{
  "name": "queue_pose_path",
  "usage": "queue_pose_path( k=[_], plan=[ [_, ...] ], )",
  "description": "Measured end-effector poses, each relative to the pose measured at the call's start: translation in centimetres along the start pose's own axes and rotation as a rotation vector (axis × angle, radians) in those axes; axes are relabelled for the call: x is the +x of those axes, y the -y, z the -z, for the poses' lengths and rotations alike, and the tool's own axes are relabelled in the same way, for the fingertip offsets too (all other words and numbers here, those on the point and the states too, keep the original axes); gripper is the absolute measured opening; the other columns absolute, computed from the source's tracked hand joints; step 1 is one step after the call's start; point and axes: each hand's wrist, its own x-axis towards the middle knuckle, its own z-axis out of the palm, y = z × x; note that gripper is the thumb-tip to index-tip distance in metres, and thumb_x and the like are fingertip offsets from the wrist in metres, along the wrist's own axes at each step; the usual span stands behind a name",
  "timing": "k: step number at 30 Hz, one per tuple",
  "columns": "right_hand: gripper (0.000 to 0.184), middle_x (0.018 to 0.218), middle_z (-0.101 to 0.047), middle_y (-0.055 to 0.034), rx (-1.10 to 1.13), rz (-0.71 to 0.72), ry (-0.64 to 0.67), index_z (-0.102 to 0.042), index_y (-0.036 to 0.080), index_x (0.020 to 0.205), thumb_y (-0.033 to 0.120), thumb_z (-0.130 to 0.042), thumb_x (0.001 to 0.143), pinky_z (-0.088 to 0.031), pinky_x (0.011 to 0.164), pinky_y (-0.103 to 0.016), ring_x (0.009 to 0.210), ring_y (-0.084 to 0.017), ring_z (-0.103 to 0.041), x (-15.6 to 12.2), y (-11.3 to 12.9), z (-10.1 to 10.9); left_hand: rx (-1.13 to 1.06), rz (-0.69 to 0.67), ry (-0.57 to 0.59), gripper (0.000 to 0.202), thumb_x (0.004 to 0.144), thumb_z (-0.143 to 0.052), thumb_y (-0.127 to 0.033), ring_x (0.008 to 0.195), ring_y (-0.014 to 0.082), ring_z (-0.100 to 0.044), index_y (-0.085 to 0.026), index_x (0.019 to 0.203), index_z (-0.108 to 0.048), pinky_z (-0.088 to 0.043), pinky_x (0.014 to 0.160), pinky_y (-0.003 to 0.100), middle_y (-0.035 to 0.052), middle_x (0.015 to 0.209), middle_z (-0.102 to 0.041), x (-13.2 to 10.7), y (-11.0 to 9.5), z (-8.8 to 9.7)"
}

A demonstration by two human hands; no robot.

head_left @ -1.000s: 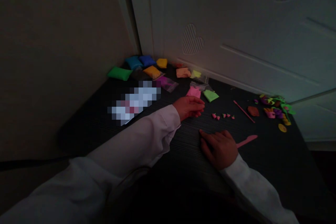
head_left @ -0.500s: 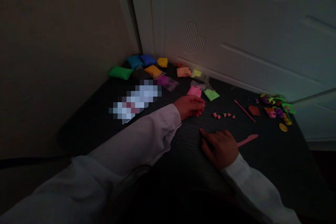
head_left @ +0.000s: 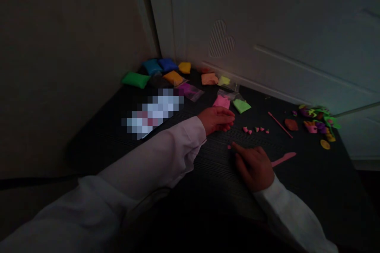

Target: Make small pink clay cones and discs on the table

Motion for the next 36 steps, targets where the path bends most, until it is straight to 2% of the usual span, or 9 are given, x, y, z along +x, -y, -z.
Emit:
queue_pose_path(
  k=[4, 11, 18, 24, 36],
  plan=[
    [0.031, 0.059, -0.053, -0.0007, -0.033, 0.024, 0.014, -0.052, 0.016, 0.105, 0.021, -0.04, 0.077, -0.027, 0.064, -0.028, 0.058, -0.011, -0.046, -0.07, -0.1, 0.04, 0.007, 0.001, -0.009, 0.017, 0.066, -0.055, -0.014, 0.045, 0.0034, -0.048, -0.01, 0.082, -0.049, -0.038, 0.048, 0.019, 0.0002, 0.061, -0.055, -0.03, -0.03, -0.04],
    [0.031, 0.06, -0.054, -0.0012, -0.123, 0.046, 0.045, -0.054, 0.017, 0.103, 0.023, -0.041, 0.076, -0.025, 0.064, -0.028, 0.06, -0.011, -0.046, 0.2, 0.41, 0.3, 0.015, 0.003, -0.01, 0.018, 0.066, -0.056, -0.015, 0.045, 0.0034, -0.048, -0.011, 0.082, -0.049, -0.038, 0.048, 0.019, -0.0001, 0.061, -0.055, -0.02, -0.03, -0.07],
    [0.03, 0.06, -0.05, -0.0011, -0.083, -0.01, -0.008, -0.055, 0.017, 0.101, 0.024, -0.04, 0.076, -0.025, 0.064, -0.028, 0.057, -0.011, -0.043, -0.03, 0.38, 0.26, 0.019, -0.003, -0.008, 0.017, 0.066, -0.055, -0.015, 0.045, 0.0033, -0.049, -0.011, 0.081, -0.05, -0.038, 0.048, 0.018, -0.0004, 0.061, -0.055, 0.0, 0.05, 0.0],
    [0.03, 0.062, -0.051, -0.001, -0.089, 0.008, 0.041, -0.054, 0.02, 0.103, 0.024, -0.041, 0.076, -0.026, 0.065, -0.029, 0.06, -0.011, -0.044, 0.09, 0.59, 0.28, 0.005, -0.005, 0.004, 0.018, 0.065, -0.056, -0.014, 0.045, 0.0036, -0.049, -0.011, 0.081, -0.05, -0.038, 0.046, 0.018, -0.0003, 0.061, -0.054, 0.07, 0.11, 0.05],
    [0.031, 0.065, -0.05, -0.0014, -0.101, -0.025, 0.041, -0.053, 0.02, 0.104, 0.026, -0.041, 0.076, -0.026, 0.065, -0.029, 0.062, -0.012, -0.043, 0.11, 0.38, 0.14, 0.004, -0.002, 0.009, 0.018, 0.065, -0.056, -0.015, 0.045, 0.0033, -0.049, -0.011, 0.081, -0.049, -0.038, 0.048, 0.019, -0.0008, 0.061, -0.055, 0.13, 0.18, 0.09]
  ],
)
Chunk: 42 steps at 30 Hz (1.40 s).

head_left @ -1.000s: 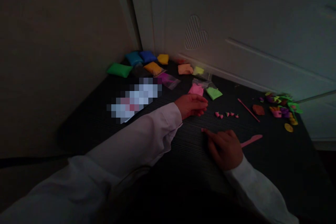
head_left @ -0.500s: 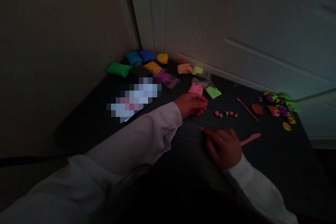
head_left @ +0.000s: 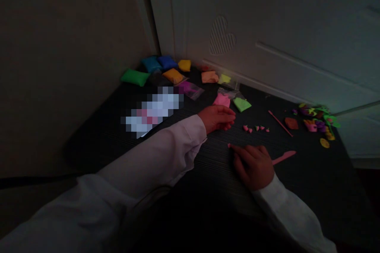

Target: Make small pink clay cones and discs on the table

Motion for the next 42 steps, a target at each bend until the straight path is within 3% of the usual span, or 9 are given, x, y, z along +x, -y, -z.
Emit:
queue_pose_path(
  k=[7, 13, 19, 30, 35, 39, 42],
  plan=[
    [0.031, 0.065, -0.051, -0.0012, -0.005, 0.005, 0.053, -0.052, 0.021, 0.105, 0.027, -0.039, 0.078, -0.026, 0.066, -0.03, 0.064, -0.013, -0.045, 0.03, 0.19, 0.06, 0.012, 0.0, -0.002, 0.017, 0.066, -0.056, -0.015, 0.046, 0.0033, -0.049, -0.011, 0.081, -0.049, -0.038, 0.048, 0.019, -0.0007, 0.061, -0.054, -0.11, -0.15, -0.09],
    [0.035, 0.066, -0.05, -0.0014, 0.014, -0.009, 0.019, -0.046, 0.021, 0.112, 0.026, -0.038, 0.078, -0.027, 0.065, -0.03, 0.061, -0.012, -0.043, -0.14, -0.05, -0.02, 0.011, -0.001, -0.007, 0.017, 0.066, -0.055, -0.014, 0.045, 0.0033, -0.049, -0.011, 0.081, -0.049, -0.038, 0.048, 0.019, -0.0004, 0.061, -0.054, -0.15, -0.18, -0.11],
    [0.033, 0.069, -0.051, -0.0017, -0.034, 0.019, 0.093, -0.048, 0.024, 0.109, 0.03, -0.037, 0.079, -0.026, 0.066, -0.031, 0.066, -0.014, -0.045, 0.13, 0.22, 0.17, 0.006, 0.001, -0.005, 0.017, 0.066, -0.055, -0.014, 0.046, 0.0035, -0.049, -0.011, 0.082, -0.049, -0.038, 0.048, 0.019, -0.0004, 0.061, -0.054, -0.08, -0.15, -0.09],
    [0.033, 0.068, -0.051, -0.0015, -0.019, -0.034, 0.08, -0.048, 0.023, 0.109, 0.03, -0.036, 0.079, -0.026, 0.067, -0.031, 0.066, -0.014, -0.046, 0.16, 0.13, -0.13, 0.007, 0.005, -0.013, 0.016, 0.066, -0.055, -0.014, 0.046, 0.0034, -0.049, -0.011, 0.081, -0.049, -0.038, 0.049, 0.019, -0.0004, 0.061, -0.054, -0.2, -0.24, -0.23],
    [0.039, 0.074, -0.052, -0.0033, 0.01, -0.051, 0.051, -0.042, 0.018, 0.115, 0.032, -0.037, 0.078, -0.027, 0.065, -0.03, 0.068, -0.014, -0.046, 0.19, 0.05, -0.11, 0.008, 0.001, -0.013, 0.016, 0.066, -0.055, -0.013, 0.046, 0.0034, -0.049, -0.011, 0.081, -0.049, -0.038, 0.049, 0.019, -0.0007, 0.06, -0.054, -0.19, -0.21, -0.19],
    [0.034, 0.069, -0.051, -0.0016, -0.008, -0.018, 0.069, -0.047, 0.023, 0.11, 0.031, -0.038, 0.078, -0.027, 0.066, -0.03, 0.066, -0.014, -0.045, 0.15, 0.05, -0.04, 0.017, 0.002, -0.005, 0.016, 0.066, -0.054, -0.015, 0.046, 0.0033, -0.049, -0.011, 0.081, -0.049, -0.038, 0.048, 0.019, -0.0007, 0.061, -0.054, -0.17, -0.21, -0.16],
    [0.034, 0.067, -0.051, -0.0018, 0.009, -0.015, 0.02, -0.049, 0.02, 0.108, 0.029, -0.039, 0.077, -0.027, 0.065, -0.029, 0.064, -0.013, -0.045, 0.04, 0.02, -0.03, 0.018, 0.005, -0.007, 0.017, 0.066, -0.055, -0.015, 0.046, 0.0032, -0.048, -0.011, 0.082, -0.049, -0.038, 0.049, 0.019, -0.0006, 0.062, -0.054, -0.19, -0.25, -0.17]
  ],
)
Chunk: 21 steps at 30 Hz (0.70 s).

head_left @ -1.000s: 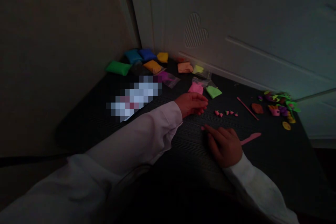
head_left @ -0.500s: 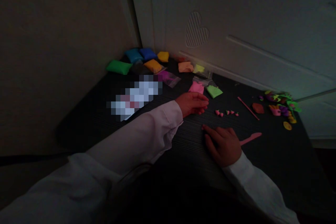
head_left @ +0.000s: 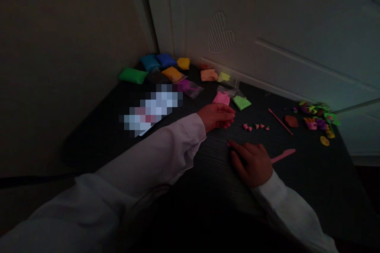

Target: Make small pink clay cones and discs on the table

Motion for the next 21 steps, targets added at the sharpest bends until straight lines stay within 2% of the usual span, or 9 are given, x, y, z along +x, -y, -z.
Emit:
queue_pose_path(
  k=[12, 17, 21],
  plan=[
    [0.03, 0.064, -0.052, -0.0024, -0.02, 0.003, -0.08, -0.055, 0.016, 0.101, 0.027, -0.042, 0.076, -0.027, 0.064, -0.028, 0.059, -0.011, -0.044, -0.14, 0.19, 0.1, -0.01, 0.004, -0.011, 0.017, 0.066, -0.055, -0.013, 0.045, 0.0031, -0.048, -0.01, 0.081, -0.049, -0.038, 0.049, 0.019, -0.0004, 0.06, -0.054, -0.02, -0.09, -0.06],
    [0.031, 0.063, -0.051, -0.0013, -0.025, 0.041, -0.008, -0.053, 0.02, 0.104, 0.026, -0.041, 0.077, -0.026, 0.065, -0.028, 0.061, -0.011, -0.045, -0.11, 0.18, 0.12, -0.01, -0.005, -0.003, 0.017, 0.066, -0.055, -0.014, 0.046, 0.0033, -0.048, -0.01, 0.081, -0.049, -0.038, 0.048, 0.019, -0.0005, 0.061, -0.054, -0.04, -0.05, -0.08],
    [0.031, 0.063, -0.051, -0.0015, -0.016, 0.045, -0.046, -0.054, 0.019, 0.104, 0.026, -0.042, 0.076, -0.026, 0.064, -0.028, 0.06, -0.011, -0.044, -0.1, 0.15, 0.18, -0.01, -0.003, -0.005, 0.017, 0.066, -0.055, -0.014, 0.046, 0.0032, -0.048, -0.01, 0.081, -0.049, -0.037, 0.048, 0.019, -0.0006, 0.061, -0.054, -0.06, -0.06, -0.1]
  ],
)
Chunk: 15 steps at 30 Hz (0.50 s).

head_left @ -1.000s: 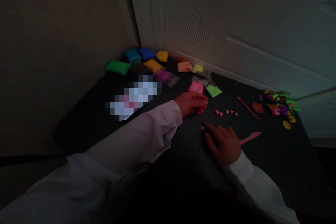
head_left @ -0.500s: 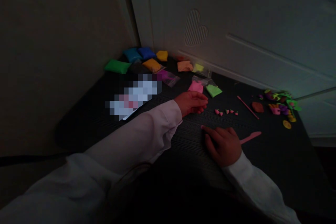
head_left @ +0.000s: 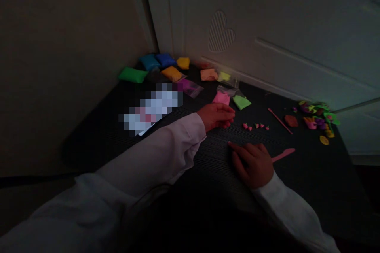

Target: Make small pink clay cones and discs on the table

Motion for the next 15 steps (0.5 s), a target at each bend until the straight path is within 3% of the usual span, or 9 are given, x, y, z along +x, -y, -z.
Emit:
queue_pose_path(
  k=[9, 15],
  plan=[
    [0.027, 0.062, -0.051, -0.0012, 0.024, -0.007, -0.017, -0.057, 0.019, 0.097, 0.026, -0.043, 0.076, -0.027, 0.064, -0.028, 0.06, -0.011, -0.045, -0.04, -0.02, 0.1, -0.002, -0.001, 0.006, 0.016, 0.066, -0.055, -0.013, 0.045, 0.0033, -0.048, -0.011, 0.08, -0.049, -0.037, 0.047, 0.019, -0.0004, 0.061, -0.054, 0.07, 0.04, 0.07],
    [0.025, 0.063, -0.052, -0.002, 0.046, -0.037, -0.056, -0.058, 0.017, 0.093, 0.026, -0.042, 0.076, -0.028, 0.062, -0.028, 0.06, -0.011, -0.046, -0.08, -0.24, 0.03, -0.004, 0.011, -0.029, 0.014, 0.061, -0.06, -0.015, 0.044, 0.0021, -0.047, -0.009, 0.067, -0.049, -0.036, 0.044, 0.018, 0.0004, 0.061, -0.056, 0.12, 0.23, -0.04]
  ],
)
